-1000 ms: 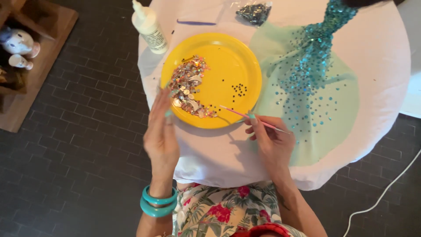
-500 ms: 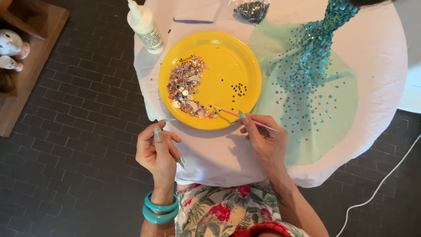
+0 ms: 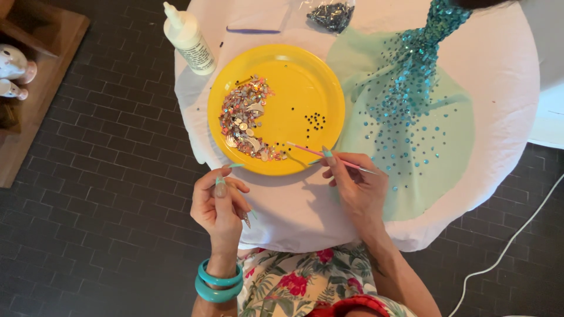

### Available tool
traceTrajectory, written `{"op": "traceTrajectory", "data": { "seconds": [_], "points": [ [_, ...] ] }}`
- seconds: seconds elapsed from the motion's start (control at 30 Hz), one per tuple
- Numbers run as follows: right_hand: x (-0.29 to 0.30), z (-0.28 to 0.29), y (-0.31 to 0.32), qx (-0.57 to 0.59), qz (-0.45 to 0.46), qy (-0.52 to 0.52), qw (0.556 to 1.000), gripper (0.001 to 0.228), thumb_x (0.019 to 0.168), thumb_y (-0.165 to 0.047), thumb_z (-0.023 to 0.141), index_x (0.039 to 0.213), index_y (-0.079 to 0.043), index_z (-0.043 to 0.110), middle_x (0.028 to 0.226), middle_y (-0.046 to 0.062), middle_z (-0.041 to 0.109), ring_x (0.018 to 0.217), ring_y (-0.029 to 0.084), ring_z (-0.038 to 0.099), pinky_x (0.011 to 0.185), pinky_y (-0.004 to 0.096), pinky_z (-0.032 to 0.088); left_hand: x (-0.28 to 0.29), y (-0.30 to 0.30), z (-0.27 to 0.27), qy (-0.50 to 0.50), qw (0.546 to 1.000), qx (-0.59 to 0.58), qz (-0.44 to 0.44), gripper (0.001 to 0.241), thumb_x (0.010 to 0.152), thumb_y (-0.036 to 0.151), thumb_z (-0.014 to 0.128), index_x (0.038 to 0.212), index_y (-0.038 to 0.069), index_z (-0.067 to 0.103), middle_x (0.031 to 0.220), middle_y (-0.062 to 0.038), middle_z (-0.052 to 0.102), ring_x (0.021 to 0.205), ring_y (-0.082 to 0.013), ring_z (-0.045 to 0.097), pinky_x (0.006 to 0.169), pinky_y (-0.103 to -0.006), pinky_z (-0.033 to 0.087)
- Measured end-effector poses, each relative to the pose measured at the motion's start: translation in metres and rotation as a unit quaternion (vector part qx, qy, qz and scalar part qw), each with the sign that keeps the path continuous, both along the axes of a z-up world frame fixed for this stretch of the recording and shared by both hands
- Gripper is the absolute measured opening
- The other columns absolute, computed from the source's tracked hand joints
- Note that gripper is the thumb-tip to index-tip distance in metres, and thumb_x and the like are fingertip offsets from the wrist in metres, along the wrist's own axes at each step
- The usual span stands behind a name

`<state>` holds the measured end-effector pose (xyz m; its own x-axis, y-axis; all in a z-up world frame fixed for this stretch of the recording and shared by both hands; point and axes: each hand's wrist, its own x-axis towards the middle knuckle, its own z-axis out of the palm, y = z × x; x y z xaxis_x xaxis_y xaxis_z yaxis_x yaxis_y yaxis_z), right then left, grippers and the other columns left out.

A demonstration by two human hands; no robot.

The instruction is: Applying decorative rhinestones to a garment using a precision picker tool.

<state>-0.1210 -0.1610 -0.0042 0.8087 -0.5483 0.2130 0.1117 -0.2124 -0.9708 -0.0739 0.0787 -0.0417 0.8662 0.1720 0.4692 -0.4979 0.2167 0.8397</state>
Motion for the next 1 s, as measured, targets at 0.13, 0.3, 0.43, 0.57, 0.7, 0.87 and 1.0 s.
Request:
{"op": "traceTrajectory", "data": {
  "seconds": [0.13,0.3,0.43,0.57,0.7,0.87,1.0],
  "points": [
    [0.002,-0.001,0.004,0.012,0.004,0.009,1.0,0.012,0.105,-0.007,0.09,0.109,0.003,0.085,0.09,0.021,0.088,0.07,0.023,0.083,0.06,0.033,0.069,-0.003,-0.002,-0.002,0.001,1.0,-0.005,-0.004,0.031,0.121,0.014,0.053,0.131,-0.01,0.069,0.047,-0.008,0.06,0.045,-0.0166,0.058,0.076,-0.0405,0.069],
    [0.004,-0.008,0.005,0.011,0.002,0.021,1.0,0.013,0.103,-0.008,0.092,0.108,0.002,0.087,0.089,0.02,0.088,0.07,0.022,0.083,0.06,0.032,0.069,-0.002,-0.001,-0.002,-0.005,1.0,-0.001,-0.004,0.03,0.12,0.012,0.052,0.13,-0.01,0.069,0.046,-0.008,0.06,0.04,-0.0155,0.054,0.074,-0.041,0.069],
    [0.003,-0.005,0.005,0.01,-0.007,0.009,1.0,0.011,0.104,-0.008,0.092,0.108,0.001,0.086,0.088,0.019,0.088,0.068,0.021,0.082,0.06,0.032,0.069,0.0,0.001,-0.001,-0.011,1.0,0.001,-0.01,0.031,0.121,0.014,0.052,0.13,-0.01,0.069,0.045,-0.007,0.059,0.039,-0.0147,0.053,0.072,-0.0412,0.069],
    [0.0,0.003,0.006,0.009,-0.013,-0.001,1.0,0.01,0.106,-0.008,0.091,0.107,0.0,0.085,0.088,0.018,0.088,0.069,0.021,0.082,0.06,0.032,0.069,-0.004,-0.001,-0.001,-0.01,1.0,-0.006,-0.01,0.031,0.121,0.015,0.053,0.129,-0.009,0.069,0.046,-0.008,0.06,0.04,-0.0155,0.054,0.074,-0.0412,0.069],
    [0.001,0.006,0.007,0.008,-0.02,-0.007,1.0,0.01,0.106,-0.009,0.09,0.105,0.0,0.085,0.088,0.018,0.088,0.067,0.022,0.081,0.06,0.033,0.069,-0.007,-0.004,-0.001,-0.003,1.0,-0.01,-0.015,0.031,0.12,0.016,0.054,0.131,-0.009,0.07,0.047,-0.007,0.06,0.04,-0.0138,0.053,0.075,-0.0412,0.069],
    [-0.008,0.016,-0.001,0.001,-0.03,-0.025,0.999,0.008,0.108,-0.006,0.088,0.106,0.0,0.084,0.09,0.02,0.088,0.066,0.022,0.081,0.059,0.033,0.068,-0.01,-0.01,0.0,-0.001,0.999,-0.018,-0.027,0.032,0.12,0.017,0.054,0.128,-0.01,0.07,0.046,-0.007,0.06,0.037,-0.0144,0.052,0.073,-0.042,0.069],
    [-0.015,0.019,-0.02,-0.015,-0.055,-0.06,0.997,0.008,0.11,-0.003,0.086,0.108,0.003,0.08,0.09,0.023,0.086,0.064,0.025,0.081,0.059,0.034,0.068,-0.012,-0.018,-0.008,0.004,0.999,-0.013,-0.044,0.031,0.119,0.014,0.055,0.126,-0.011,0.07,0.044,-0.007,0.06,0.034,-0.0148,0.051,0.068,-0.0435,0.07]
  ]
}}
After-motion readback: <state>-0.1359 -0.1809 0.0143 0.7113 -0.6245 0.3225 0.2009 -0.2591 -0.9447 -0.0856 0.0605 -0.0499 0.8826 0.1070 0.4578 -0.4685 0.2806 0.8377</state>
